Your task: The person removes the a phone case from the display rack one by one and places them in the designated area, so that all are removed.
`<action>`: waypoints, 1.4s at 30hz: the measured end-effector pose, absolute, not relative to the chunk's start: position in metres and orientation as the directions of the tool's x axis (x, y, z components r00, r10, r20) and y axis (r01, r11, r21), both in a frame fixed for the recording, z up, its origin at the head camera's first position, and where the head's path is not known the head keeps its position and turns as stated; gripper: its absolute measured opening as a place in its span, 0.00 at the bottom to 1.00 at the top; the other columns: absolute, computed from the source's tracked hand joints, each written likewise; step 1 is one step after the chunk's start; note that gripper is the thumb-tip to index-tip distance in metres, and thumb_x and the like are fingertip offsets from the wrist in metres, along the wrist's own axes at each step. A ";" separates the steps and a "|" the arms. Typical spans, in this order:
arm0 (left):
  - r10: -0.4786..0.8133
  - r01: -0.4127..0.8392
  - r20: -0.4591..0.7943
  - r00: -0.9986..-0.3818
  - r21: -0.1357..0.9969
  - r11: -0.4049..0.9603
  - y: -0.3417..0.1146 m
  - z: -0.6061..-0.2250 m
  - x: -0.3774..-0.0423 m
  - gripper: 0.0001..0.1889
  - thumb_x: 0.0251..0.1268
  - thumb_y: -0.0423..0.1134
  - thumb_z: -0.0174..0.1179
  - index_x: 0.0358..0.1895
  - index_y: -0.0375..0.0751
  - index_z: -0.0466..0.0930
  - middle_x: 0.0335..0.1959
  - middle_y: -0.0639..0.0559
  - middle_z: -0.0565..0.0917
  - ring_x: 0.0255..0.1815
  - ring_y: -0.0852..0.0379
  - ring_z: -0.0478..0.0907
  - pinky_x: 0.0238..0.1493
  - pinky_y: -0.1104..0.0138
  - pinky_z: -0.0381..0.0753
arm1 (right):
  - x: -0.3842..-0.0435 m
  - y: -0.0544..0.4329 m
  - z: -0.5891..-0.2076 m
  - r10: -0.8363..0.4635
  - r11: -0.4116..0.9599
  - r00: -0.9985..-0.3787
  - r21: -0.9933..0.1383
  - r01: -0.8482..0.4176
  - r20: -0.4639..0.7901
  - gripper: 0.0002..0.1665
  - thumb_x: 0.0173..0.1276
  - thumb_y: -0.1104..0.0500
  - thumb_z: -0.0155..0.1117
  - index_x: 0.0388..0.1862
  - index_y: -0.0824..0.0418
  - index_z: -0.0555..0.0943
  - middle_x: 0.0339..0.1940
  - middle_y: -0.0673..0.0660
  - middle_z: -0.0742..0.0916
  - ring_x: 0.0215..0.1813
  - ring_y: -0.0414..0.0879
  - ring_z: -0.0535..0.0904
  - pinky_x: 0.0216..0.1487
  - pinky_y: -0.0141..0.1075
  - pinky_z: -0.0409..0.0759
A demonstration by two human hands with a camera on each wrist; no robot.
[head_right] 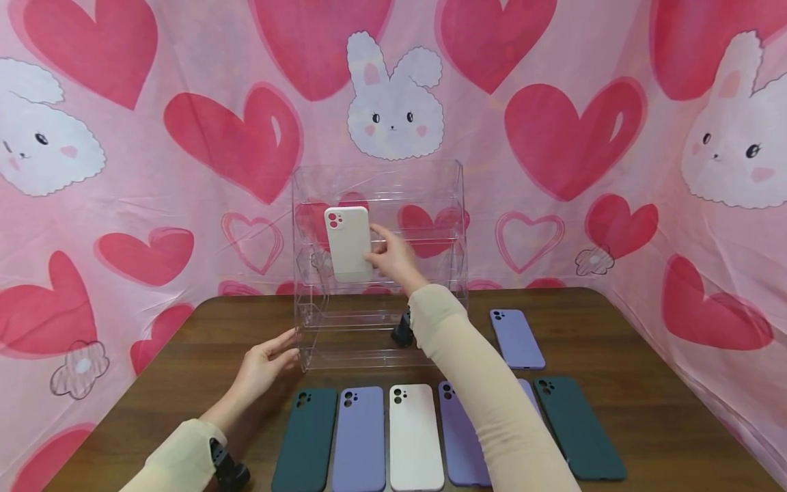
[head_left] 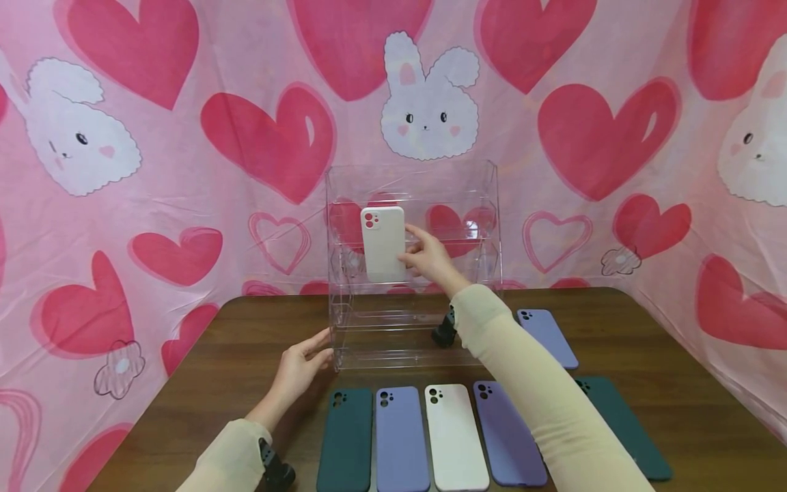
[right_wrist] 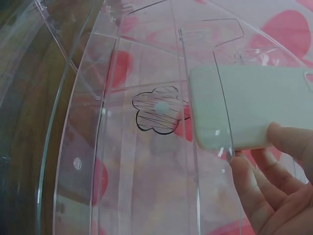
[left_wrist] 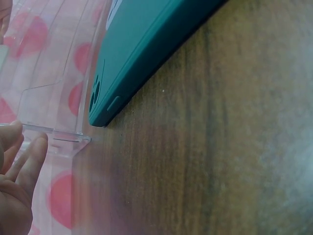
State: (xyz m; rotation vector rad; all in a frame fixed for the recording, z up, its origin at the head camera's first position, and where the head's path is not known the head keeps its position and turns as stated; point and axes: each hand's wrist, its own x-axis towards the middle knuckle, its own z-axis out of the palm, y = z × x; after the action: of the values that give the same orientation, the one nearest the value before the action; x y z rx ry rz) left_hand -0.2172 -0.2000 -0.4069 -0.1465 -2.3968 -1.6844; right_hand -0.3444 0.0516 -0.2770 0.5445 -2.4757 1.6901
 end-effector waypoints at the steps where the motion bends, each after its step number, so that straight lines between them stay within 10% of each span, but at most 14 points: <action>1: -0.039 0.198 0.225 -0.974 0.918 0.342 -0.199 -0.406 -0.216 0.23 0.59 0.24 0.57 0.60 0.32 0.71 0.54 0.32 0.74 0.43 0.40 0.79 0.36 0.64 0.82 | -0.344 0.051 -0.277 -0.236 0.323 -0.931 -0.882 -0.344 0.277 0.38 0.59 0.68 0.65 0.68 0.56 0.64 0.36 0.65 0.82 0.30 0.52 0.81 0.22 0.34 0.80; 12: -0.049 0.211 0.241 -0.969 0.916 0.341 -0.201 -0.414 -0.221 0.23 0.59 0.25 0.58 0.60 0.36 0.73 0.54 0.35 0.76 0.42 0.44 0.80 0.36 0.65 0.82 | -0.340 0.056 -0.279 -0.228 0.367 -0.927 -0.855 -0.366 0.299 0.23 0.61 0.63 0.65 0.56 0.63 0.77 0.44 0.62 0.83 0.36 0.51 0.80 0.32 0.37 0.82; 42: -0.044 0.223 0.252 -0.967 0.914 0.339 -0.202 -0.414 -0.219 0.22 0.59 0.25 0.58 0.59 0.35 0.73 0.54 0.35 0.76 0.42 0.46 0.80 0.37 0.65 0.82 | -0.316 0.108 -0.258 -0.203 0.253 -0.852 -0.815 -0.521 0.482 0.20 0.61 0.68 0.63 0.52 0.72 0.76 0.40 0.67 0.82 0.39 0.53 0.80 0.37 0.42 0.82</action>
State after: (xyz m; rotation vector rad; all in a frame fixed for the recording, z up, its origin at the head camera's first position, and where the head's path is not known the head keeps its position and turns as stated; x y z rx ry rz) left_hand -0.2194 -0.2017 -0.4139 -0.1623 -2.3709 -1.6757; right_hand -0.3162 0.1080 -0.2579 0.6712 -2.2496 1.6324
